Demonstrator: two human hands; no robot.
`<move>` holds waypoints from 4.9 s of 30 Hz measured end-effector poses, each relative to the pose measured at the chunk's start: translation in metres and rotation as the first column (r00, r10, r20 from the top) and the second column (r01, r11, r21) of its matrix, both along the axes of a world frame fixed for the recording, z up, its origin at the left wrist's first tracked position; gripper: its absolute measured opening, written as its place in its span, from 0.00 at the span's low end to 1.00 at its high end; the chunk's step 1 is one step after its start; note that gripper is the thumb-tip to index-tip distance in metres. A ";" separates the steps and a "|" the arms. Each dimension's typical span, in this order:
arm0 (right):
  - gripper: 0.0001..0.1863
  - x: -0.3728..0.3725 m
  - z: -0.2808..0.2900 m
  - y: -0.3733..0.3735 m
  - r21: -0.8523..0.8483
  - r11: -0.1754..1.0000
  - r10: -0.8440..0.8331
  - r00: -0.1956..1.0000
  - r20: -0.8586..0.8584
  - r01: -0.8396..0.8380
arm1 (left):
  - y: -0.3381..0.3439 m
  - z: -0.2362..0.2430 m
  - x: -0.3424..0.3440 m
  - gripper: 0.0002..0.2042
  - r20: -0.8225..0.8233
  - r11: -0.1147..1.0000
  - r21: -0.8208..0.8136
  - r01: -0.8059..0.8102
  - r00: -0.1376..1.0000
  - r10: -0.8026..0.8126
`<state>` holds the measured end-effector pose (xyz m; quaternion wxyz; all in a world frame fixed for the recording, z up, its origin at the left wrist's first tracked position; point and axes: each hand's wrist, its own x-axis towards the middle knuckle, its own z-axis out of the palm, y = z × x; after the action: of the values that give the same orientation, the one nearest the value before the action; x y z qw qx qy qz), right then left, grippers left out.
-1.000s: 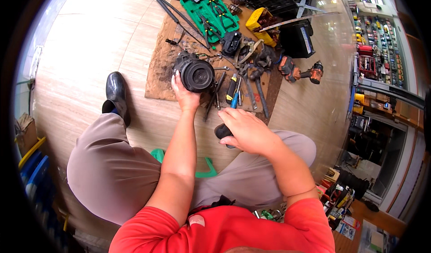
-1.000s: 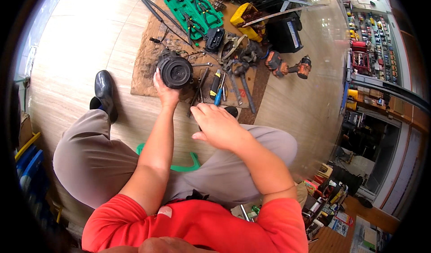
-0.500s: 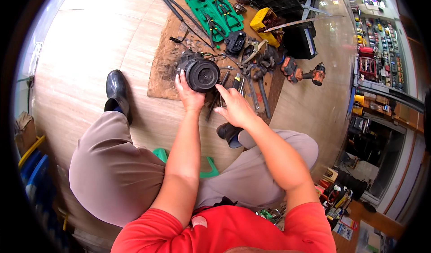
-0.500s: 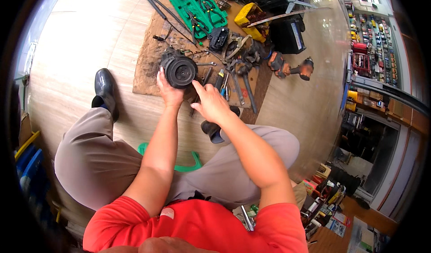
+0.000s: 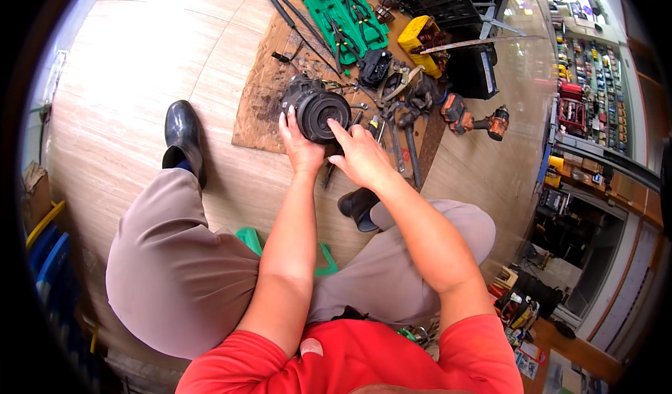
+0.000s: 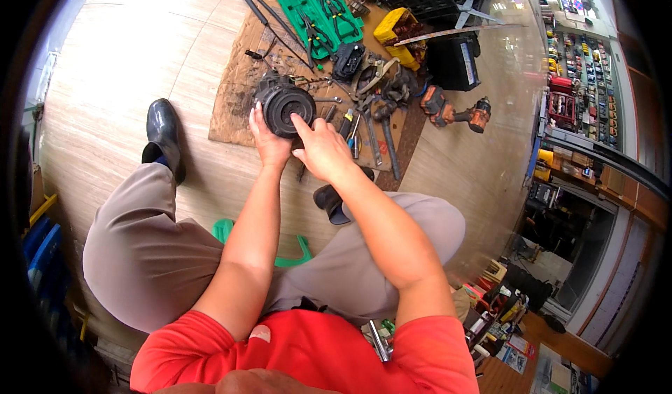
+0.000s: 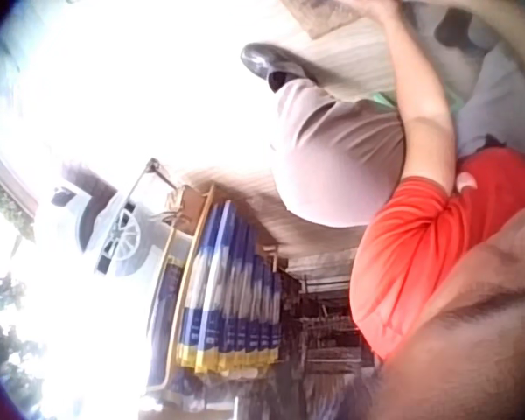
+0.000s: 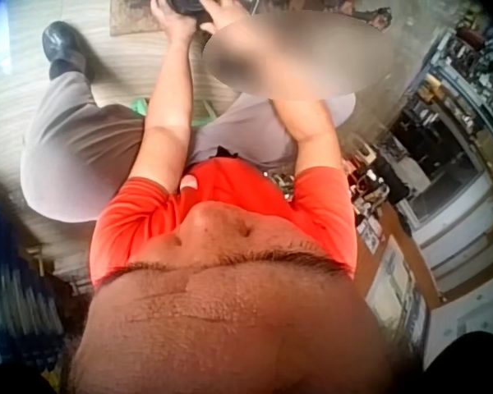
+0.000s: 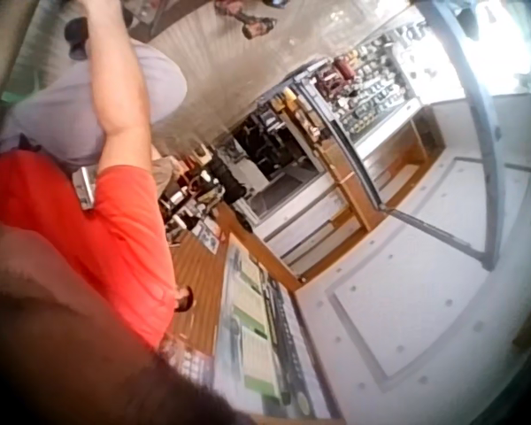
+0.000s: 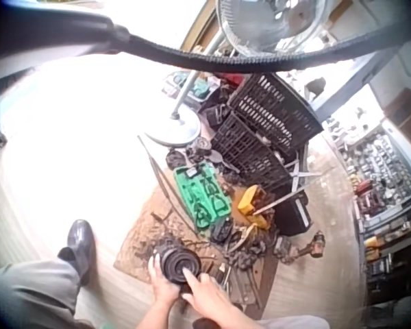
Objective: The person handles a black mechanical part on a wooden board, turning it over by hand and pointing to the center of the component.
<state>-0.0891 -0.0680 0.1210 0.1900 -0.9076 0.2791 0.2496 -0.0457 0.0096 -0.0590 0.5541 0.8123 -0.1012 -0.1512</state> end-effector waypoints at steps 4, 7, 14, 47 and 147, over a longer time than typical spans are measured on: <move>0.44 0.009 0.005 0.002 -0.072 0.997 0.028 0.996 -0.090 -0.034 | 0.001 -0.004 0.001 0.58 0.033 1.000 -0.003 0.004 0.999 -0.004; 0.44 0.013 0.007 0.003 -0.072 0.997 0.024 0.988 -0.155 -0.035 | 0.001 -0.005 0.000 0.58 0.023 1.000 -0.014 0.007 1.000 -0.007; 0.40 0.013 0.002 0.002 0.084 0.992 -0.092 0.992 -0.085 0.099 | 0.001 -0.012 0.000 0.61 0.015 1.000 -0.001 0.024 1.000 -0.024; 0.52 -0.001 0.005 0.004 0.208 0.976 -0.017 0.977 -0.215 0.063 | 0.003 -0.015 -0.001 0.59 0.030 0.999 -0.016 0.049 0.998 -0.049; 0.51 0.002 0.002 0.005 0.204 0.979 0.035 0.985 -0.167 0.000 | 0.004 -0.005 0.000 0.60 0.047 1.000 -0.024 0.007 0.999 -0.006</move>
<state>-0.0866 -0.0627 0.1232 0.2552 -0.8613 0.2593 0.3548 -0.0455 0.0131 -0.0642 0.5608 0.8086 -0.1184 -0.1328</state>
